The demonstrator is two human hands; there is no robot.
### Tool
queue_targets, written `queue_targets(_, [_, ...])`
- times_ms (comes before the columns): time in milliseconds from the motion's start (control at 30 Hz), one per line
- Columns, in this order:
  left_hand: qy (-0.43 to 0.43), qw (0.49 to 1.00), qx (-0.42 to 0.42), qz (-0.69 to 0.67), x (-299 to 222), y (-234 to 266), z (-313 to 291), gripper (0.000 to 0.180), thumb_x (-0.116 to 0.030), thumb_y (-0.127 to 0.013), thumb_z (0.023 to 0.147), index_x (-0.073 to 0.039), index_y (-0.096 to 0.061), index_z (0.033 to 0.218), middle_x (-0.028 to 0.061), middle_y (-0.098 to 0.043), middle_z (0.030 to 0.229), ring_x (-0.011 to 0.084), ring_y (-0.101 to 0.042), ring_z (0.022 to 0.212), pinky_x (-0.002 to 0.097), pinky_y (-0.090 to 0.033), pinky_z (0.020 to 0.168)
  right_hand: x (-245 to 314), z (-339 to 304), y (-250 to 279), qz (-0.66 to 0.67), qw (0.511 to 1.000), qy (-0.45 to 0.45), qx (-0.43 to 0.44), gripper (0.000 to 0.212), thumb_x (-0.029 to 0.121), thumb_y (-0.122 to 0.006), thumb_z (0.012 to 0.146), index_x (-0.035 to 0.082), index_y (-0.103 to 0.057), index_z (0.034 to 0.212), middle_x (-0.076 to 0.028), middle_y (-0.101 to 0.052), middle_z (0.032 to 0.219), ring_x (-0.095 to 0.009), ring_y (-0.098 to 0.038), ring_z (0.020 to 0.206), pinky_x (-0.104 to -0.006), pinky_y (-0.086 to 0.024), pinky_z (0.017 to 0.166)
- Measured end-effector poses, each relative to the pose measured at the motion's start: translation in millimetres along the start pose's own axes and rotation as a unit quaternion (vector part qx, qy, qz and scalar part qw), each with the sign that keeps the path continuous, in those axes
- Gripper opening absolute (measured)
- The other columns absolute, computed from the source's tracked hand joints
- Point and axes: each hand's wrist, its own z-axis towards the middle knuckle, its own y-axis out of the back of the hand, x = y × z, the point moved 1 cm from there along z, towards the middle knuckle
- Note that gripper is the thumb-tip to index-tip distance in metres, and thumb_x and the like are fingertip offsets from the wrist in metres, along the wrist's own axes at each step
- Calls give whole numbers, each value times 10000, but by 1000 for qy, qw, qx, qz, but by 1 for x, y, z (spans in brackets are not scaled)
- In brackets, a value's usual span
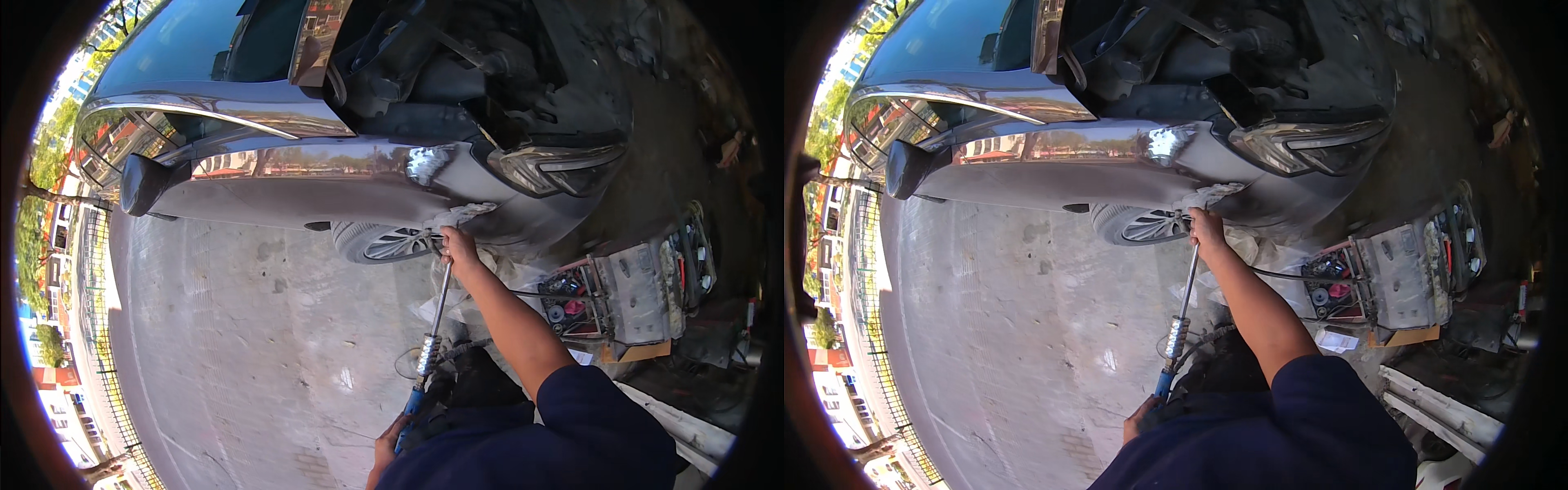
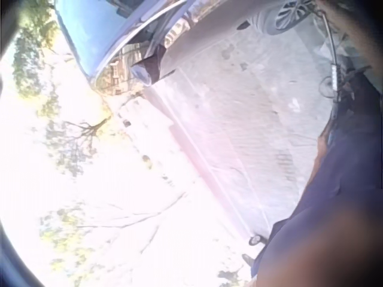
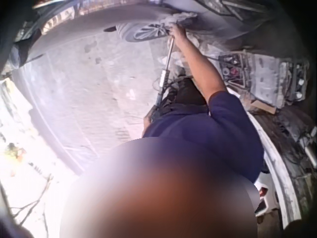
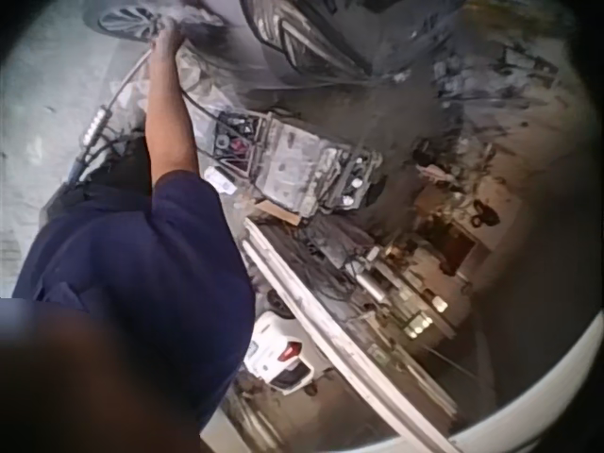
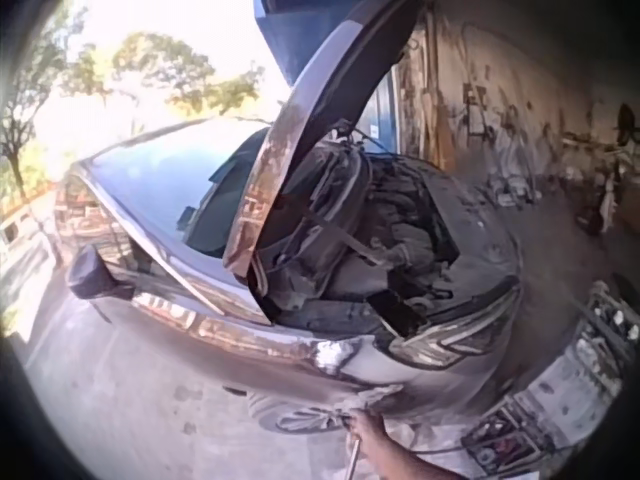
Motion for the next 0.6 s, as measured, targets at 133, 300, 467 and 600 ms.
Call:
queue_targets(133, [44,999,-17,-2,-2,-9,0,662,-364,-822,899,-159,-680,1512,167,-691,1538,342,-709,1365,400,-546,1127,5,4,-5,9,998,-48,31,269,234,-737,1011,199,-512,867,92,-373,649,-61,-302,481,-292,-224,442])
queue_targets(300, [31,999,-30,-34,1,-14,-3,623,-335,-814,904,-146,-699,1486,162,-691,1541,340,-722,1345,398,-553,1117,-2,24,29,177,930,-124,296,387,227,-684,1005,228,-420,723,107,-301,590,-62,-270,462,-289,-202,432])
queue_targets(467, [48,997,-40,-41,-13,-8,-2,641,-351,-830,891,-134,-702,1480,172,-695,1531,335,-699,1382,398,-528,1155,-12,33,34,198,924,-124,301,383,220,-706,984,211,-420,729,93,-322,603,-67,-274,465,-284,-203,431])
queue_targets(600, [109,991,7,-78,-21,3,-1,666,-383,-836,888,-126,-697,1486,179,-692,1531,330,-662,1429,402,-488,1201,-10,11,-5,-60,996,25,-59,294,240,-788,960,116,-546,847,19,-490,650,-124,-425,478,-332,-321,423])
